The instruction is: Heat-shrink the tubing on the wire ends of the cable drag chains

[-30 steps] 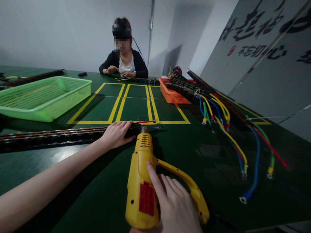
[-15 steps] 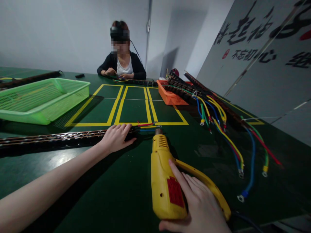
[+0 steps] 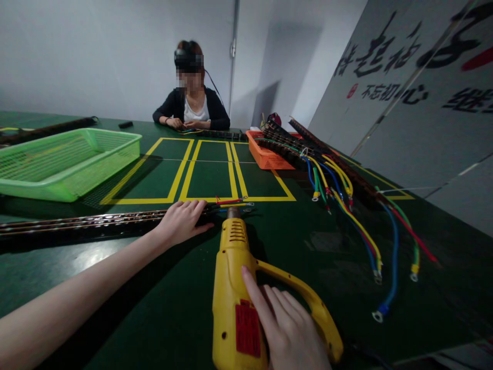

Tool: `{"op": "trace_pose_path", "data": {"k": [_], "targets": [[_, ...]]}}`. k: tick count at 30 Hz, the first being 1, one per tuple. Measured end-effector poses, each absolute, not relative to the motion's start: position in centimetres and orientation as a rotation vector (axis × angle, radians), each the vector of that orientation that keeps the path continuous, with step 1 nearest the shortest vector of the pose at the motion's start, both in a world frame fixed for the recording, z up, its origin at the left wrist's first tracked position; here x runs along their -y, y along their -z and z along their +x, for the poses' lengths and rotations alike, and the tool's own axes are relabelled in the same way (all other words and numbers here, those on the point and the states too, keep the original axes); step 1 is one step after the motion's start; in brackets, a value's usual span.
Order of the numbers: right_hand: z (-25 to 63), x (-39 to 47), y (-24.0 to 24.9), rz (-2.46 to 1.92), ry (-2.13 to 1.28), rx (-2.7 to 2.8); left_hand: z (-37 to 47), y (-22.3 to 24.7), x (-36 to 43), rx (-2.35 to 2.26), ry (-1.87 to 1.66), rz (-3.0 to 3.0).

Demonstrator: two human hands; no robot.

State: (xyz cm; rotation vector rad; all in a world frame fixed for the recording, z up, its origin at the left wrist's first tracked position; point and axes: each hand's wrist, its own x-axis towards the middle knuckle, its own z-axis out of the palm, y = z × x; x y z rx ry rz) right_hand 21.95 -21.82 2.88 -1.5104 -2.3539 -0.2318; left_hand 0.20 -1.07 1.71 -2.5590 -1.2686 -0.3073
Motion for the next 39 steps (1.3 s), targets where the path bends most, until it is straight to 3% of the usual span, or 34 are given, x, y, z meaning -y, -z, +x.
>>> {"op": "trace_pose_path", "data": {"k": [4, 15, 26, 39], "targets": [[21.4, 21.8, -2.5, -1.489, 0.277, 2.407, 0.2, -1.9, 1.2, 1.185, 0.332, -2.565], [24.2, 22.2, -3.9, -1.597, -0.134, 2.313, -0.4, -1.7, 0.9, 1.040, 0.407, -2.549], [26.9, 22.9, -3.9, -1.599, 0.204, 2.278, -0.5, -1.1, 1.0, 0.893, 0.554, -2.622], [24.1, 23.4, -3.2, -1.637, 0.349, 2.271, 1.0, -1.7, 1.1, 0.983, 0.630, -2.779]]}}
